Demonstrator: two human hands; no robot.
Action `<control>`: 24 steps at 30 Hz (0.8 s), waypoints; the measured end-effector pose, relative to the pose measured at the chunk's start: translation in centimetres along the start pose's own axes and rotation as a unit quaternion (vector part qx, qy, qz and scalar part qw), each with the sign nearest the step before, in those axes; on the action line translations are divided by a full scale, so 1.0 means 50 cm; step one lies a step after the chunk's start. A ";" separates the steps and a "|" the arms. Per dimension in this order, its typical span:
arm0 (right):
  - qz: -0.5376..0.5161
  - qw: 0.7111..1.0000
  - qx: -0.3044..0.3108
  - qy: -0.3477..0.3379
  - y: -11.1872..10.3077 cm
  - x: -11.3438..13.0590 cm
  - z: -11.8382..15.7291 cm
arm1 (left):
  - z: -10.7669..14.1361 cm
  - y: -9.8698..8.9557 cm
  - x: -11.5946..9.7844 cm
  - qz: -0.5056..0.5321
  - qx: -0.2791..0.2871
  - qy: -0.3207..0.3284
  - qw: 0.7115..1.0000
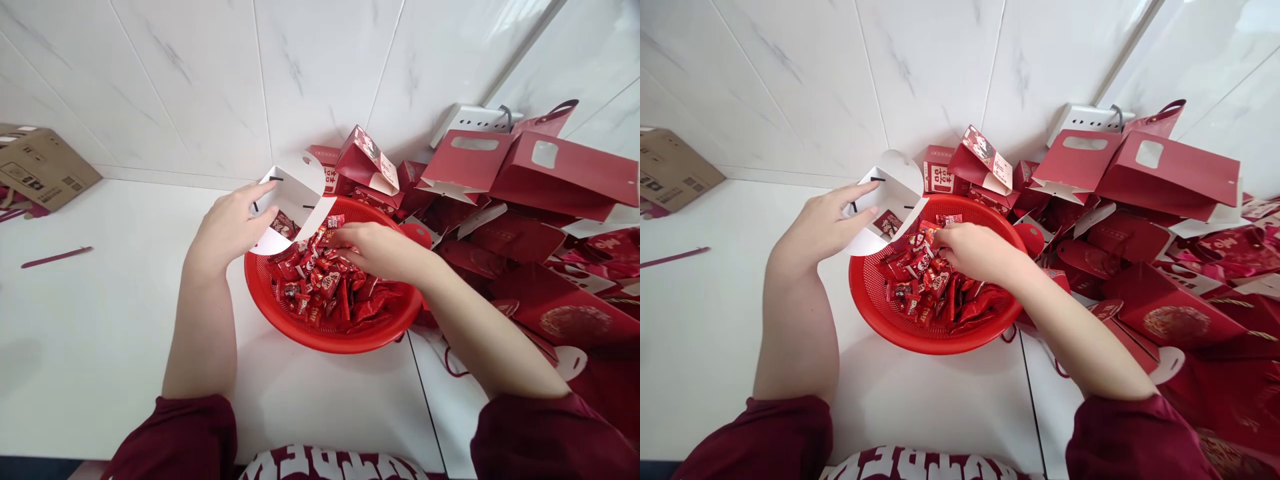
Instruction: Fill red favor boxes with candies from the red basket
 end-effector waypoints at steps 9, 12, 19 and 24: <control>0.062 0.953 0.281 -0.094 0.183 0.142 -0.083 | 0.002 0.012 0.005 0.011 0.016 0.006 1.000; 0.076 0.944 0.305 -0.105 0.211 0.157 -0.100 | 0.003 0.013 0.011 0.010 0.022 0.004 1.000; 0.060 0.943 0.301 -0.129 0.214 0.157 -0.086 | 0.004 0.011 0.018 0.002 0.028 -0.005 1.000; -0.028 0.955 0.270 -0.122 0.135 0.156 -0.029 | 0.012 0.003 0.016 0.003 0.037 -0.005 0.999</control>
Point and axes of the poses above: each hand's wrist, its own z-axis away from the middle knuckle, its own y-axis out of the palm, x = y × z, the point moved 9 cm from there along -z, towards the middle knuckle
